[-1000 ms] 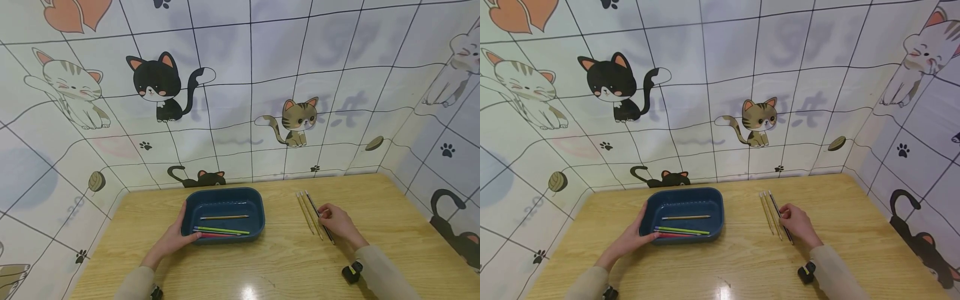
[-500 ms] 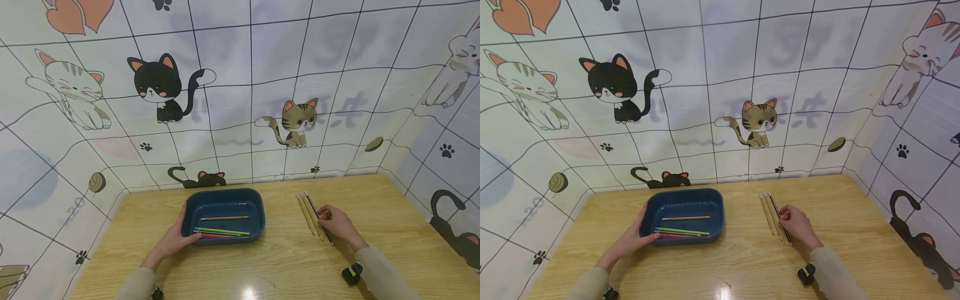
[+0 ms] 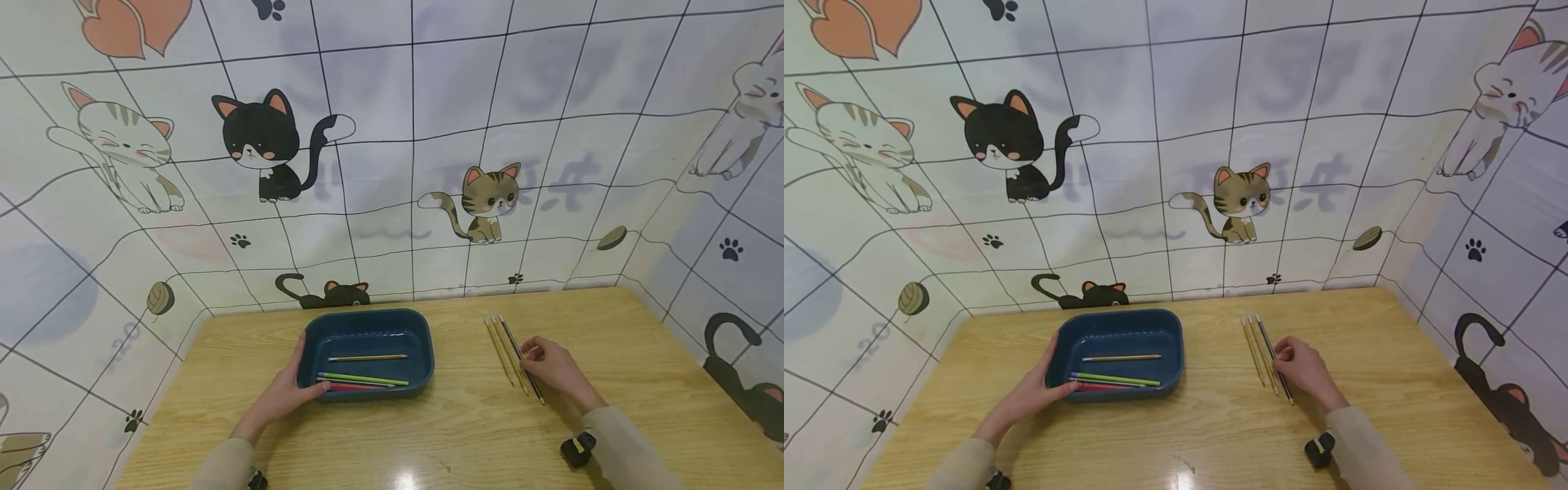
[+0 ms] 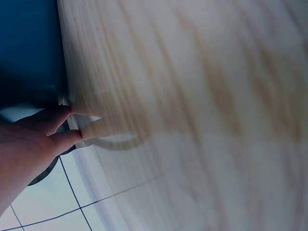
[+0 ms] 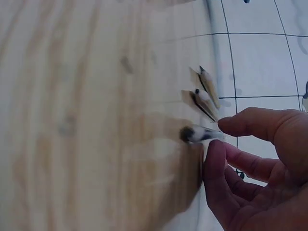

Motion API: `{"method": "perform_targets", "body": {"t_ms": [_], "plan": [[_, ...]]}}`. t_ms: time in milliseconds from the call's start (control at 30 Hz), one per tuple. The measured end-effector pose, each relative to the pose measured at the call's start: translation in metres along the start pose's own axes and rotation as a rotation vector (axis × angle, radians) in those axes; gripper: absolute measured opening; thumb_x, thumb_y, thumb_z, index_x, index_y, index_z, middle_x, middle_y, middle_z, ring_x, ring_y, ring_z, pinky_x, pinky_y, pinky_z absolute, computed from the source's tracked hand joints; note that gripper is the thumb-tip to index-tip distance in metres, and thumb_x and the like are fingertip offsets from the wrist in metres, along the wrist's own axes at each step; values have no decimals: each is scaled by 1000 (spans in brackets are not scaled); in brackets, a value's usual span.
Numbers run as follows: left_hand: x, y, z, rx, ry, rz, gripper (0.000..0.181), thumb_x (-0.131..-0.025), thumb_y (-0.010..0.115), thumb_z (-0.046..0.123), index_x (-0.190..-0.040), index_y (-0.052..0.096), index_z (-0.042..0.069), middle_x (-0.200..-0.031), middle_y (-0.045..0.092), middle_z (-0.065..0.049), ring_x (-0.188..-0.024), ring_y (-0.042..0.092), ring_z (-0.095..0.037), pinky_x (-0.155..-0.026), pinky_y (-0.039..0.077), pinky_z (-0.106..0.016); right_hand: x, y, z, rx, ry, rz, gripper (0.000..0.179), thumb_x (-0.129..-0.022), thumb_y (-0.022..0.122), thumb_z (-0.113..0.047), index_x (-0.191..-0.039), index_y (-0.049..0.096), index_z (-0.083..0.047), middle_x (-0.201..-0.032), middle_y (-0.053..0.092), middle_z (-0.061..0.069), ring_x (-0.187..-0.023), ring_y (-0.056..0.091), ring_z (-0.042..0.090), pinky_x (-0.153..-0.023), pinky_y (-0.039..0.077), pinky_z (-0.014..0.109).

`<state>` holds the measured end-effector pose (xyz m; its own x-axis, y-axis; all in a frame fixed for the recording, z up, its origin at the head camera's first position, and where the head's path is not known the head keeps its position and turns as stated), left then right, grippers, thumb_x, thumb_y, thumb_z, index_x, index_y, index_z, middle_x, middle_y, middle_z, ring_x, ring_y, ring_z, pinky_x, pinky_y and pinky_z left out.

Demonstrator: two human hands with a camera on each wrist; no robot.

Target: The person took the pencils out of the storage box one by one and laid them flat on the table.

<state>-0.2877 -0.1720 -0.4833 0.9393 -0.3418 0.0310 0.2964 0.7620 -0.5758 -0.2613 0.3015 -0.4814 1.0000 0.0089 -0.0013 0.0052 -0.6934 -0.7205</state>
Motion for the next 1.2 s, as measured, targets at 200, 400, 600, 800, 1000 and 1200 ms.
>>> {"method": "perform_targets", "body": {"t_ms": [200, 400, 600, 800, 1000, 1200], "plan": [[0, 0, -3, -2, -5, 6, 109, -83, 76, 32, -156, -3, 13, -157, 6, -25, -139, 19, -47, -108, 19, -60, 2, -4, -2, -102, 26, -44, 26, -91, 63, -6, -111, 56, 8, -91, 60, 12, -77, 58, 21, -60, 51, 31], [1, -1, -2, -13, 11, 18, 110, -83, 77, 32, -156, -2, 11, -157, 7, -27, -137, 21, -49, -107, 20, -61, 1, -1, -22, -151, -38, -74, 26, -92, 63, -6, -113, 57, 7, -91, 60, 11, -79, 62, 24, -60, 52, 32], [1, -1, -2, -15, 11, 20, 110, -83, 77, 32, -156, -2, 11, -157, 8, -26, -138, 21, -48, -107, 20, -61, -3, 9, -51, -186, -154, -122, 26, -92, 62, -4, -114, 58, 8, -92, 60, 11, -78, 61, 26, -62, 51, 32], [1, -1, -2, -8, 13, 15, 109, -83, 77, 29, -156, -2, 11, -157, 7, -25, -138, 21, -48, -108, 20, -61, -6, 22, -78, -211, -196, -155, 25, -92, 62, -5, -114, 58, 7, -90, 60, 8, -76, 60, 24, -61, 50, 30], [2, -1, -2, -4, 17, 18, 109, -83, 77, 28, -156, -2, 13, -157, 7, -25, -138, 21, -47, -108, 20, -60, -11, 39, -104, -278, -261, -193, 25, -92, 63, -4, -114, 57, 7, -89, 60, 9, -74, 60, 32, -59, 52, 30], [1, -1, -2, -8, 26, 18, 109, -83, 77, 30, -156, -2, 13, -156, 9, -27, -137, 23, -48, -108, 21, -60, -19, 54, -127, -284, -327, -192, 21, -91, 63, -1, -111, 60, 2, -87, 61, 8, -71, 61, 32, -57, 51, 28]]}}
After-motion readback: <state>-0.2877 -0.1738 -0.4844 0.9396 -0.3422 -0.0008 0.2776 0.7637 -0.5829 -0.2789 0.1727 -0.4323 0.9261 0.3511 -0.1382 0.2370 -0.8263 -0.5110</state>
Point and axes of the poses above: each hand's wrist, its own x-axis away from the middle knuckle, its own y-axis out of the palm, z = x × y, the point moved 8 cm from there along -x, towards the middle knuckle
